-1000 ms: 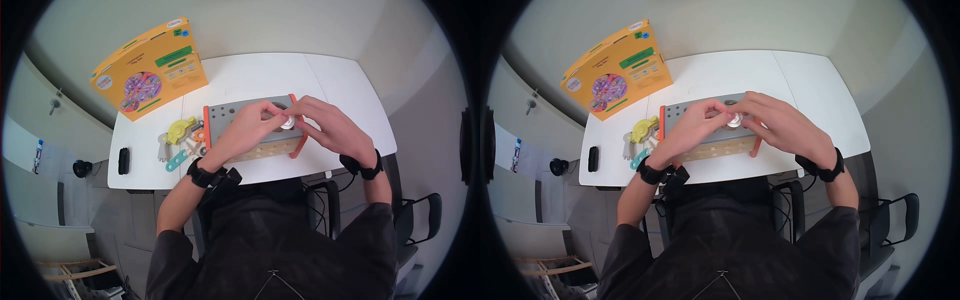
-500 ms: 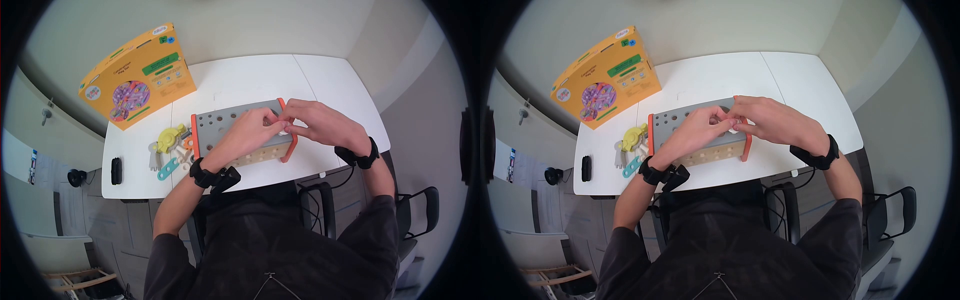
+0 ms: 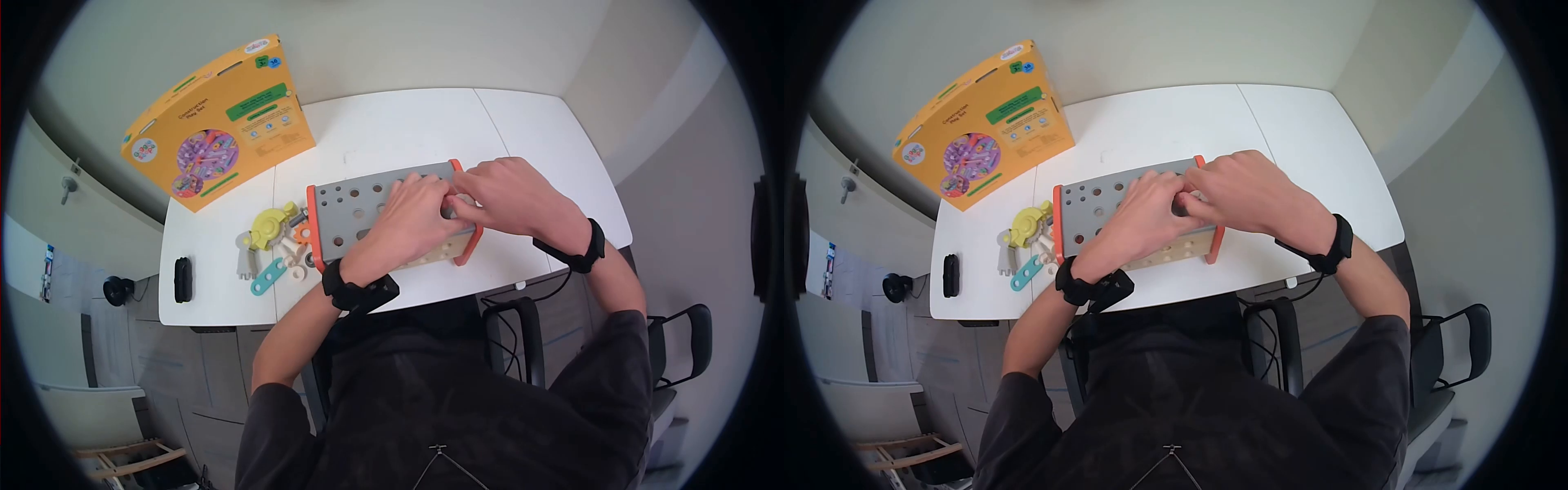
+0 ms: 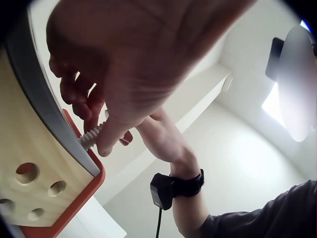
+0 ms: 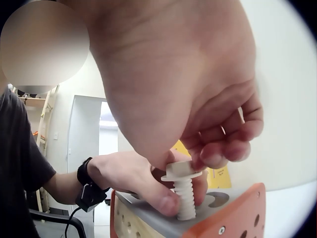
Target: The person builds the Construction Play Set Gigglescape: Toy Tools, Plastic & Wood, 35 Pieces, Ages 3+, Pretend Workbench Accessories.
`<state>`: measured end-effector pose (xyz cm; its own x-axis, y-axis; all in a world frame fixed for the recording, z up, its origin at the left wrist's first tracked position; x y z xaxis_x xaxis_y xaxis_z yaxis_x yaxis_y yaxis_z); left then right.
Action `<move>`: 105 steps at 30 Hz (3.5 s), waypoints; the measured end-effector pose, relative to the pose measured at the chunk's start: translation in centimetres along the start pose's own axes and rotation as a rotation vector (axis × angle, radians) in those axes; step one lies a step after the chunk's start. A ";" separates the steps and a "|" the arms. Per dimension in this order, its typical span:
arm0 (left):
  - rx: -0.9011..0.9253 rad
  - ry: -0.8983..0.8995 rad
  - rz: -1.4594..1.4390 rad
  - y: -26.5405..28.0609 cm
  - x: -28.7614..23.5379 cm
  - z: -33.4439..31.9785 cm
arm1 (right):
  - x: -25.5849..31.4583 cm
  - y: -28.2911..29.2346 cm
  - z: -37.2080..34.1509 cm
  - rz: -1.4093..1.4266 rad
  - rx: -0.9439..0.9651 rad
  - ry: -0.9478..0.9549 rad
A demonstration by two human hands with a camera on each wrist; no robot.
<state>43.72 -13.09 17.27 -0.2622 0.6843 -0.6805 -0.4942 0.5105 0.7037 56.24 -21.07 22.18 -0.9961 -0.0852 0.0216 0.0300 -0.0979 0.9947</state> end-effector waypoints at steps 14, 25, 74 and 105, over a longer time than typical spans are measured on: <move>0.072 -0.017 -0.049 0.0 1.0 0.6 | 0.3 2.4 -0.9 0.215 0.089 0.149; 0.072 0.013 -0.053 -0.3 1.1 0.3 | 0.7 2.7 -0.6 0.176 0.043 0.099; -0.032 -0.069 -0.012 -0.7 1.1 -1.0 | 0.4 1.6 -0.8 0.246 -0.010 0.161; -0.064 -0.128 0.022 -1.5 2.0 -0.8 | 0.2 0.9 -1.0 0.269 -0.009 0.178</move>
<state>43.27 -12.88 14.72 -0.1677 0.7578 -0.6306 -0.5427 0.4630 0.7008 56.14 -22.21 22.99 -0.9225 -0.2809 0.2648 0.2915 -0.0570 0.9549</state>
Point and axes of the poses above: each hand's wrist, its own z-axis towards the middle knuckle, its own y-axis out of the back of the hand, x = y × z, the point moved 4 cm from there along z, towards the middle knuckle, and after that the axes turned 7 degrees about -x, right-handed, at the moved point
